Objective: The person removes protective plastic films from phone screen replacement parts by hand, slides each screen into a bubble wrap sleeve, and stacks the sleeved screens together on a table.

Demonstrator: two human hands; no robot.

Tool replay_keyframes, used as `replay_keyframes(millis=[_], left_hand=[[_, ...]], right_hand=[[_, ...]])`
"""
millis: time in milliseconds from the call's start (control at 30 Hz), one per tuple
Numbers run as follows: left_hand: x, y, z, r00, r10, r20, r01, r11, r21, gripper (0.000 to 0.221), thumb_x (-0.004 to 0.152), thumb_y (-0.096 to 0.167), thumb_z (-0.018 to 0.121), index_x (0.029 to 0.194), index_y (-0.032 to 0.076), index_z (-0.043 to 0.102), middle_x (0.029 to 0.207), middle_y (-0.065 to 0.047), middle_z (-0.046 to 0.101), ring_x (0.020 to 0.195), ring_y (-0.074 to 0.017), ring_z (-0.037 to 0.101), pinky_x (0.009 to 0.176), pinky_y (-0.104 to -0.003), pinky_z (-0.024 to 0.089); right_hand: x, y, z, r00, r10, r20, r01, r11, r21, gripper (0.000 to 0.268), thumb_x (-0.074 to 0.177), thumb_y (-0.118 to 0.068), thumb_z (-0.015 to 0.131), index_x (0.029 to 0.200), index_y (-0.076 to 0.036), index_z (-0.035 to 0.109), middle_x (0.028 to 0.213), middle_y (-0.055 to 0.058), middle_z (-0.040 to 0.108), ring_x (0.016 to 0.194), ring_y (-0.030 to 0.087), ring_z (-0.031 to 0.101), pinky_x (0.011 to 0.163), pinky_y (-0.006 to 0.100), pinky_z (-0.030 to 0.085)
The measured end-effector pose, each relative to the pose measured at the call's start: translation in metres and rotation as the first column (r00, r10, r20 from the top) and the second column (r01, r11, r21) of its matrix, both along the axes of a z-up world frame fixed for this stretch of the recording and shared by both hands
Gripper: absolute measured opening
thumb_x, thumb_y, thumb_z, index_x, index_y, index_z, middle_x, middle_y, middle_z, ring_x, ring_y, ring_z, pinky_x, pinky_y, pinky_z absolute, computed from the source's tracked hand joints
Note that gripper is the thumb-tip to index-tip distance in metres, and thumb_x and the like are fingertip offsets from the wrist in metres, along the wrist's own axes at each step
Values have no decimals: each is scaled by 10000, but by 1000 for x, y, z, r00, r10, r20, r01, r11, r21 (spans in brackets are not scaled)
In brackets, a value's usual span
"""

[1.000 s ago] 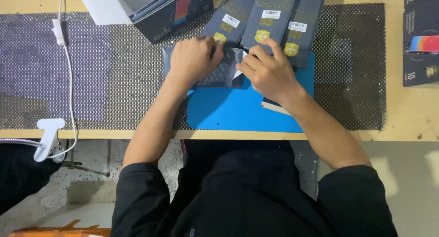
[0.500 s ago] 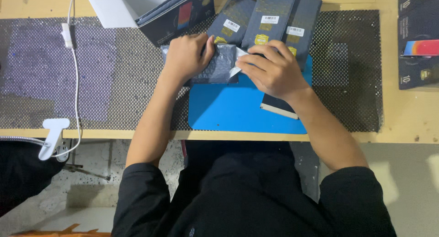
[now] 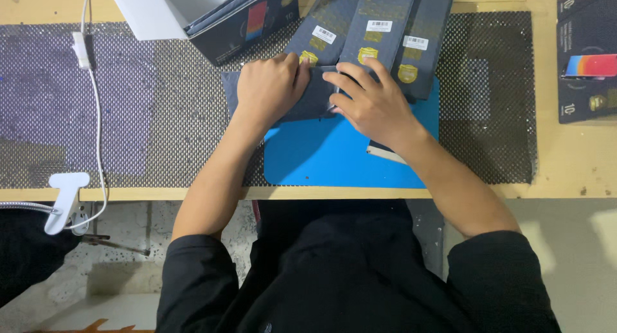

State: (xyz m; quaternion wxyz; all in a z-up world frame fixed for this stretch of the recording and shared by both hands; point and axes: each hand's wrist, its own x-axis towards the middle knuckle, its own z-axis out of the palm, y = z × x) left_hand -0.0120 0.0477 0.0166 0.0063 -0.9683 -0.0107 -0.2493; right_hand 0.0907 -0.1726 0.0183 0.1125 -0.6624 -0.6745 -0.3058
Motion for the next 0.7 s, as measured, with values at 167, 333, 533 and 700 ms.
replay_keyframes(millis=[167, 333, 533, 700], left_hand=[[2, 5, 5, 997, -70, 26, 70, 998, 5, 348, 1019, 370, 575, 807, 124, 699, 652, -85, 702, 573, -328, 731, 555, -430, 552], [8, 27, 1, 950, -300, 83, 306, 949, -73, 491, 1132, 332, 570, 706, 108, 477, 566, -22, 499, 422, -256, 463, 427, -404, 307], [12, 34, 1, 944, -325, 47, 328, 940, -89, 379, 1116, 330, 543, 827, 93, 606, 641, -68, 599, 535, -327, 595, 444, -452, 345], [10, 36, -8, 971, -236, 39, 239, 966, -102, 410, 1126, 310, 511, 769, 109, 511, 634, -63, 587, 505, -320, 566, 431, -441, 344]], right_hand=[[-2, 0, -3, 997, 64, -45, -65, 997, -34, 178, 1014, -229, 708, 902, -106, 643, 1138, 81, 666, 1265, 268, 599, 1100, 500, 414], [-14, -4, 26, 996, 84, -11, -84, 993, -79, 125, 1019, -71, 614, 953, -119, 708, 1156, 0, 639, 1165, 226, 548, 1051, 377, 450], [-4, -10, 25, 987, 151, -57, -157, 980, -121, 109, 953, -75, 756, 972, -148, 677, 1190, -9, 623, 1226, 250, 535, 1050, 404, 440], [0, -14, 34, 992, 124, -20, -124, 992, 0, 118, 946, -127, 846, 970, -180, 743, 1168, 8, 696, 1185, 245, 600, 1012, 425, 484]])
